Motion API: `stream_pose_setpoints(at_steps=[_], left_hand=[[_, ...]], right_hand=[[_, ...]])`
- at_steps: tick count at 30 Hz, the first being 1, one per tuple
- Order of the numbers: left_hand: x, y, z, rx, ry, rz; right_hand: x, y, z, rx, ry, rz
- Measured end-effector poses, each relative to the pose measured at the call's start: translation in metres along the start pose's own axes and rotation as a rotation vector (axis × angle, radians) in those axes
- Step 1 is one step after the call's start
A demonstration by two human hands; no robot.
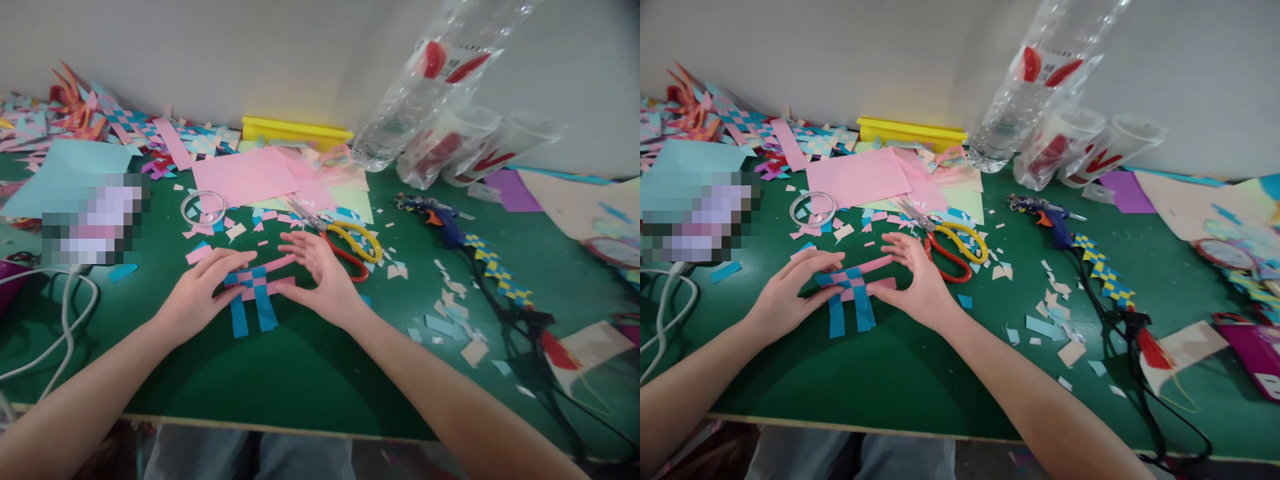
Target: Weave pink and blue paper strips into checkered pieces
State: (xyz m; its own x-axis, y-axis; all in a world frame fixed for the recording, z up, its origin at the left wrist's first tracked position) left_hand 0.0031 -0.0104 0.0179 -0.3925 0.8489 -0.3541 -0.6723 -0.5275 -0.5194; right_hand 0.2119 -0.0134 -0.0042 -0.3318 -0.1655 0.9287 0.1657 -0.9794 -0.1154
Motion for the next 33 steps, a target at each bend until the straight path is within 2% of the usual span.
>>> stream_pose_setpoints(at_steps=[3,5,8,10,13,15,17,20,23,27,29,33], left_hand=[[-0.003,-0.001,0.007,-0.140,0.039,-0.024],[-0.005,-0.001,0.011,-0.219,0.055,-0.066],[-0.008,-0.001,0.013,-0.229,0.115,-0.146],[-0.008,-0.002,0.013,-0.225,0.162,-0.173],[-0.004,-0.002,0.014,-0.266,0.054,-0.089],[0.000,-0.002,0.013,-0.238,-0.104,0.006],[0.004,-0.001,0.010,-0.163,-0.208,0.060],[0.009,0.001,0.003,-0.038,-0.253,0.057],[0.011,0.002,-0.002,0.072,-0.247,0.034],[0.007,0.000,-0.004,0.114,-0.227,0.001],[0.005,-0.001,-0.005,0.124,-0.224,-0.019],[0.006,0.001,-0.008,0.202,-0.234,-0.044]], right_hand=[[0.004,0.002,-0.007,0.114,-0.106,0.002],[0.010,0.005,-0.009,0.126,-0.082,0.031],[0.024,0.012,-0.005,0.026,0.012,0.187],[0.034,0.019,0.002,-0.101,0.126,0.421],[0.041,0.026,0.009,-0.264,0.416,0.659],[0.039,0.027,0.007,-0.255,0.619,0.755],[0.033,0.023,0.003,-0.203,0.758,0.748],[0.022,0.015,-0.004,-0.071,0.842,0.669],[0.018,0.010,-0.001,-0.145,0.793,0.569],[0.018,0.008,0.009,-0.277,0.662,0.514],[0.018,0.007,0.010,-0.259,0.633,0.514],[0.015,0.007,0.000,-0.100,0.709,0.533]])
Point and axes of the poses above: each hand's wrist, its own y-axis away from the middle knuckle, its own z-axis out of the back of the hand, x = y × z, the point moved 3 cm from there along -y, towards the middle knuckle, and after that the axes turned 13 degrees about -z, right-handed, at the moved point
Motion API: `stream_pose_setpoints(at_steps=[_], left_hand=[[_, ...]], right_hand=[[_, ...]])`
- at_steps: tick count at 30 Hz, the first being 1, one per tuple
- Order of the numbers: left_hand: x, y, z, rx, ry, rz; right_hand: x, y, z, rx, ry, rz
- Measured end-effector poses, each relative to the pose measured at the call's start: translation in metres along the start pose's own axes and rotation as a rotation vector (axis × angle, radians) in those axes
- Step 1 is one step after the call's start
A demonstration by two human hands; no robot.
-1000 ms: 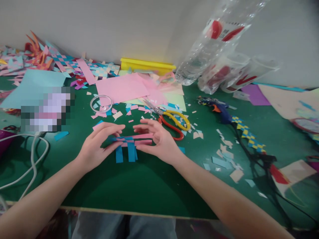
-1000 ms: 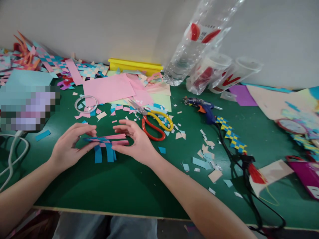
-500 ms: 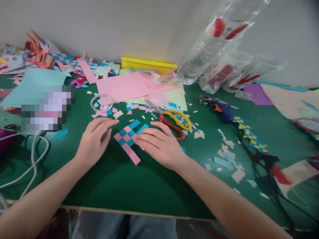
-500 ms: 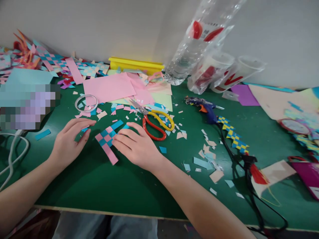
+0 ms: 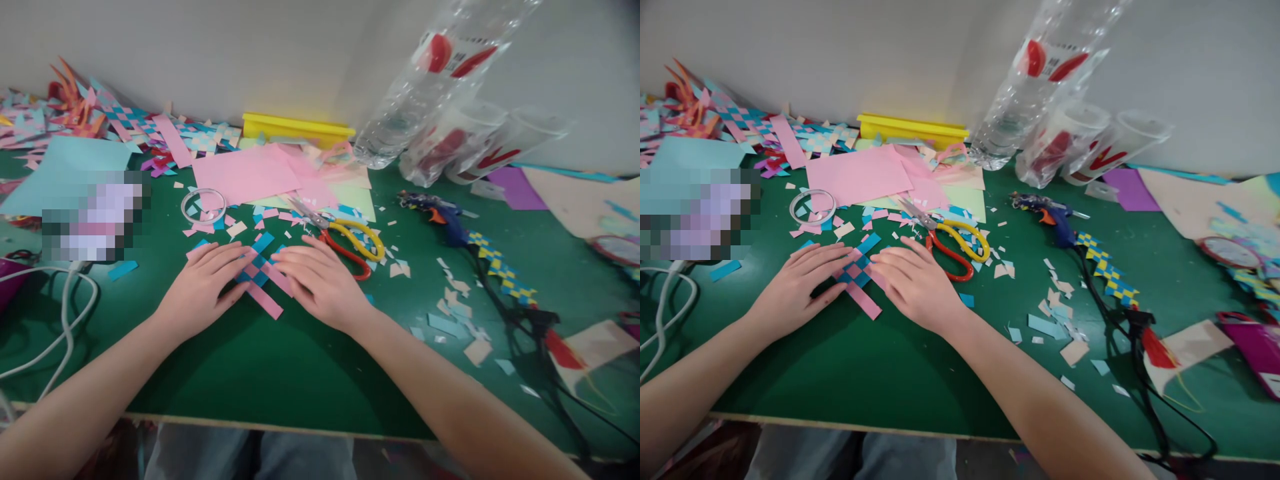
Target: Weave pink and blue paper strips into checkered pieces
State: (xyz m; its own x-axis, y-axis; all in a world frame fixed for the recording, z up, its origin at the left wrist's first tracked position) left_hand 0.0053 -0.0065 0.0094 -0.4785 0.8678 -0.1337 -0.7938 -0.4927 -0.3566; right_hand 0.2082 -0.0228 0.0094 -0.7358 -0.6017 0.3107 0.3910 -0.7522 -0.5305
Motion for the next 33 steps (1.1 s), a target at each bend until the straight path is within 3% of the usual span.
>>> stream_pose_setpoints(at_steps=[14,21,33], left_hand=[[0.008,0.006,-0.004,-0.016,0.004,0.102],[0.011,0.008,-0.006,0.033,0.040,0.064],[0.009,0.006,-0.007,0.007,0.044,0.027]], right_hand=[[0.001,0.002,-0.017,0.270,0.138,-0.125],[0.002,0.002,-0.017,0.272,0.111,-0.101],[0.004,0.002,-0.017,0.234,0.063,-0.067]])
Point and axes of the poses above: each hand's wrist, its own y-axis away from the middle knuckle, its own z-axis out of the back of the hand, x = y × z, the point moved 3 cm from there along -y, towards the middle knuckle, and after that the axes turned 13 degrees about -z, right-handed, at the moved point
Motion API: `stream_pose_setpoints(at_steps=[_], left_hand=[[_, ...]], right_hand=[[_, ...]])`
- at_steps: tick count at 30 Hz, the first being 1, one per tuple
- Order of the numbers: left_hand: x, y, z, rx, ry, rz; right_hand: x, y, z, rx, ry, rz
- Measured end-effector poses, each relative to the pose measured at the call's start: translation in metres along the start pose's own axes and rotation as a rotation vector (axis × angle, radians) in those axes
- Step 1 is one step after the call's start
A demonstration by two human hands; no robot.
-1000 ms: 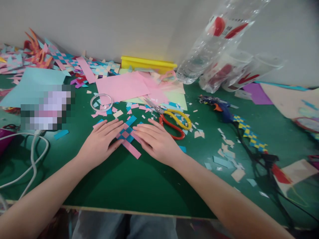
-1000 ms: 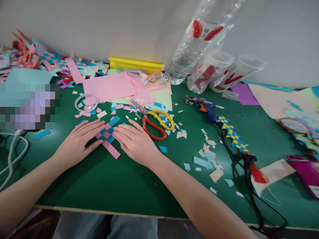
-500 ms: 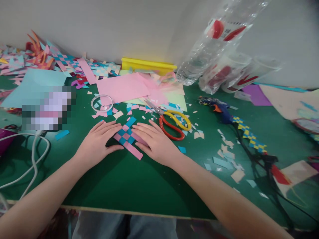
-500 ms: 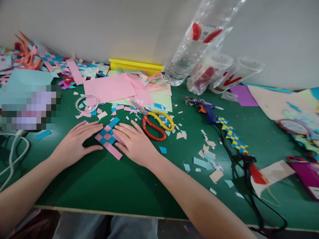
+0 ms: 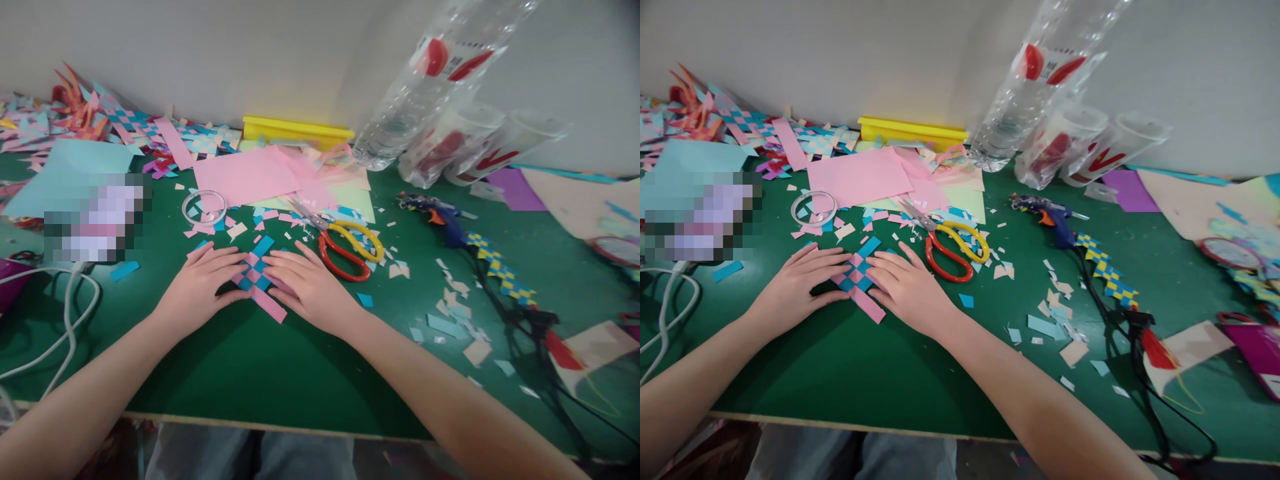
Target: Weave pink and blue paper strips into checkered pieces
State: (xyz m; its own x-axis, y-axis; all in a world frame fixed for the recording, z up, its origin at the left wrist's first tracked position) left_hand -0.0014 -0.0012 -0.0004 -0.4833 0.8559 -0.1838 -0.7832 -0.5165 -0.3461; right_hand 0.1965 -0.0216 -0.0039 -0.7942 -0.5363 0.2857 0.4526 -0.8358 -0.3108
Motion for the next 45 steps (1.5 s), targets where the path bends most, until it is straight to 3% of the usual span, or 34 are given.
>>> stream_pose_setpoints(at_steps=[18,26,31,38,45], left_hand=[[0.001,0.000,-0.001,0.031,-0.013,-0.015],[-0.005,-0.005,0.006,-0.022,-0.047,-0.055],[0.004,0.000,0.022,-0.119,-0.225,0.094],[0.020,0.016,0.039,-0.111,-0.388,0.346],[0.020,0.017,0.029,-0.075,-0.420,0.271]], right_hand=[[0.007,-0.002,-0.002,0.008,0.072,0.066],[0.006,0.000,0.003,-0.025,0.058,-0.016],[0.001,0.001,0.004,-0.067,0.079,-0.180],[0.005,0.001,0.007,-0.097,0.035,-0.129],[0.010,0.003,-0.001,0.027,0.032,-0.006]])
Point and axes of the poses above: each hand's wrist, its own y-axis away from the middle knuckle, its own z-axis out of the back of the hand, x = y × z, the point moved 3 cm from there along -y, towards the middle knuckle, and after that the axes turned 13 degrees about -z, right-handed, at the moved point
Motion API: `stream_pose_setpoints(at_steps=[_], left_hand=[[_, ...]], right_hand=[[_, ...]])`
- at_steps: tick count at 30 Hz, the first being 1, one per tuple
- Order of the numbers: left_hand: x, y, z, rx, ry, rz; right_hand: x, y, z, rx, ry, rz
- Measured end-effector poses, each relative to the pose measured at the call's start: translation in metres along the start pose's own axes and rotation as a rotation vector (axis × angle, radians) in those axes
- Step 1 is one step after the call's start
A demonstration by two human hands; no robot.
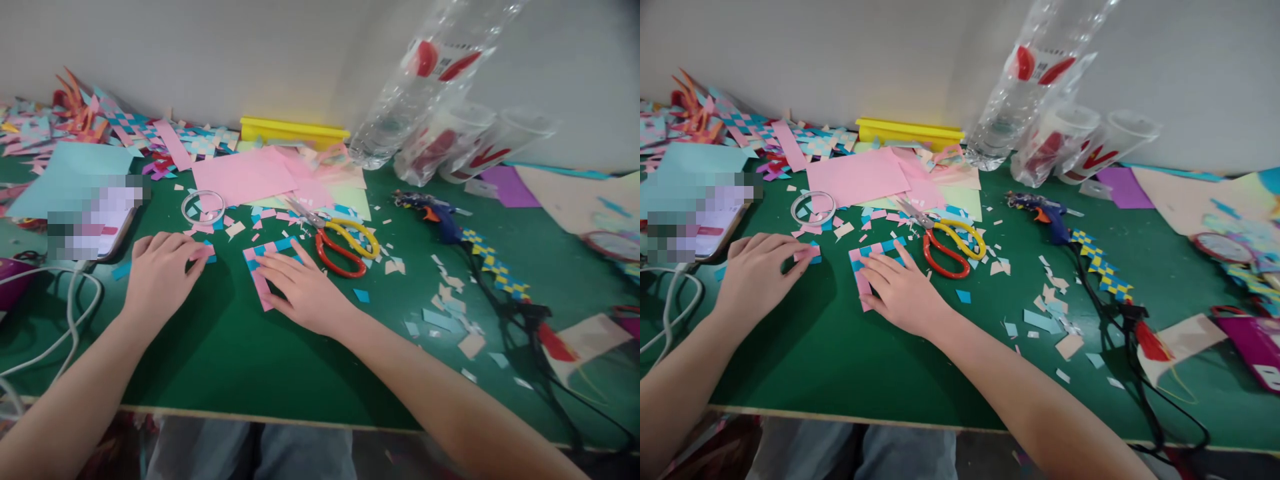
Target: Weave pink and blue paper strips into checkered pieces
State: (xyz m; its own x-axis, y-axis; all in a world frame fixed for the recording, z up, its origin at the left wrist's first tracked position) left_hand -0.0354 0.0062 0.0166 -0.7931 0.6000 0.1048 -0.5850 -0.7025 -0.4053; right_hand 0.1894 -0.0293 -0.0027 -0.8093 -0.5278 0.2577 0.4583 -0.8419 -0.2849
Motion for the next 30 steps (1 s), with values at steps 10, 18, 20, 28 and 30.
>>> stream_pose_setpoints(at_steps=[10,18,20,28,30], left_hand=[[-0.010,-0.014,0.009,0.100,0.095,0.003],[0.039,-0.044,-0.002,0.067,-0.050,0.012],[0.051,-0.043,-0.011,0.075,-0.055,-0.024],[0.062,-0.040,-0.019,-0.008,0.046,-0.066],[0.054,-0.044,-0.013,-0.045,0.072,-0.041]], right_hand=[[-0.004,0.000,0.013,-0.155,-0.082,-0.040],[-0.004,0.000,0.017,-0.208,-0.119,-0.056],[-0.004,-0.001,0.018,-0.202,-0.124,-0.060],[-0.005,-0.003,0.016,-0.200,-0.126,-0.068],[-0.006,-0.003,0.016,-0.219,-0.125,-0.065]])
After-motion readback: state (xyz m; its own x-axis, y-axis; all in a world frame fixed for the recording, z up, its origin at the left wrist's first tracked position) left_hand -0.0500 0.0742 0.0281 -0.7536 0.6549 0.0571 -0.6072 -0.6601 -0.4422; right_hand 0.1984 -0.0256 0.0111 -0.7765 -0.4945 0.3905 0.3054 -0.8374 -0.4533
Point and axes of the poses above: each hand's wrist, its own y-axis away from the middle knuckle, its own z-axis out of the back of the hand, x = y × z, the point moved 3 cm from there along -y, towards the middle knuckle, and after that the axes turned 13 degrees about -z, right-handed, at the moved point
